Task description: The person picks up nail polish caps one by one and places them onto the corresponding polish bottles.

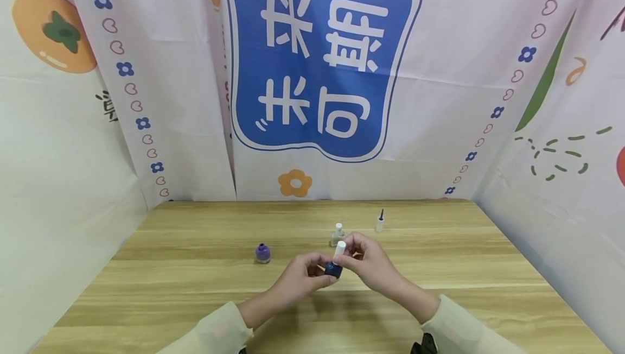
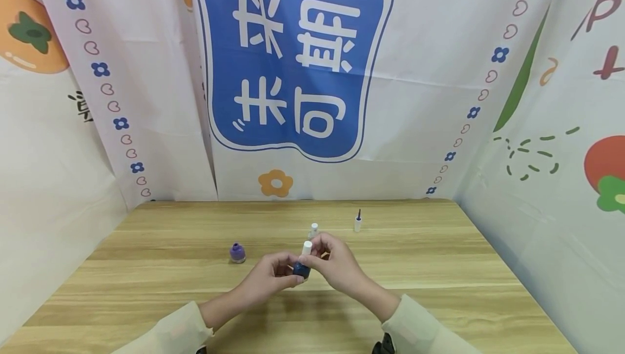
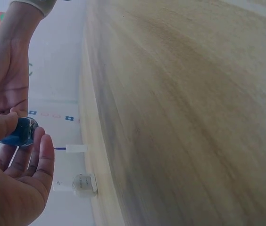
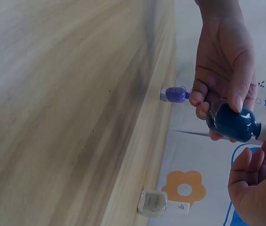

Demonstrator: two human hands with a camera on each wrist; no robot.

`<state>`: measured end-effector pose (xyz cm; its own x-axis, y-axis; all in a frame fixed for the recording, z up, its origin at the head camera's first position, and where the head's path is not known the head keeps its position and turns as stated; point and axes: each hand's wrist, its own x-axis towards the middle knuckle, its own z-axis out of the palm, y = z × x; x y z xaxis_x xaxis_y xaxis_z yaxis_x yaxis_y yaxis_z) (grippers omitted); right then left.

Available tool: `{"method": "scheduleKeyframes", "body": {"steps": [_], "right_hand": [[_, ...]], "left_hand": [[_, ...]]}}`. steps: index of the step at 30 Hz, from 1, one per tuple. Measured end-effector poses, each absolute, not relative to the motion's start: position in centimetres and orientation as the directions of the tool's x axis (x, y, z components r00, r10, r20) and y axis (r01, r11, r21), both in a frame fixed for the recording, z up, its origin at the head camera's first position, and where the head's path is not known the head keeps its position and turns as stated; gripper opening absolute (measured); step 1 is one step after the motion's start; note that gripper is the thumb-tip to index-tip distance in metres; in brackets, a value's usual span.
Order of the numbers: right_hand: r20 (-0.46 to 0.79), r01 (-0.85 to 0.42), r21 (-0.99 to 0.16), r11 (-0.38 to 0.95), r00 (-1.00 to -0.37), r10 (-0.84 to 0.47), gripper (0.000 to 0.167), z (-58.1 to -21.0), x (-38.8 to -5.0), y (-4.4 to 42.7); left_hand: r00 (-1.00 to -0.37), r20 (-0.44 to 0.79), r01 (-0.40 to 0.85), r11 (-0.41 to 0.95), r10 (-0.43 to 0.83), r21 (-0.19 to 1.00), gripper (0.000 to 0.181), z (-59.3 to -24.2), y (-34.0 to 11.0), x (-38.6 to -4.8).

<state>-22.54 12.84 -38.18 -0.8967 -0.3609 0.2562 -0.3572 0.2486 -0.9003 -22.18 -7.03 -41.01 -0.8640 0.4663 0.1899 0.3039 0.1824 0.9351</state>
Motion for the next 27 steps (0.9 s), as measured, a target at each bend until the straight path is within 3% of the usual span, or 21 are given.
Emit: {"method": "scheduleKeyframes", "body": {"steps": [8, 18, 27], "right_hand": [[0.220, -0.347, -0.902, 0.258, -0.881, -0.418, 0.025, -38.4, -22.9, 13.3], [0.202, -0.386, -0.898, 0.210, -0.786, -0.584, 0.030, -37.3, -23.3, 14.4], [0.205, -0.364, -0.907, 0.212, -0.821, -0.532, 0.025, -37.7, -23.1, 14.2]], "left_hand": [[-0.857, 0.177, 0.290, 0.170, 0.484, 0.942, 0.022, -41.0, -7.5, -22.2], [-0.833, 0.148, 0.247, 0.119, 0.534, 0.962, 0.025, -41.1, -7.8, -22.4], [-0.835, 0.127, 0.215, 0.105, 0.535, 0.971, 0.024, -40.8, -7.8, -22.1]]}}
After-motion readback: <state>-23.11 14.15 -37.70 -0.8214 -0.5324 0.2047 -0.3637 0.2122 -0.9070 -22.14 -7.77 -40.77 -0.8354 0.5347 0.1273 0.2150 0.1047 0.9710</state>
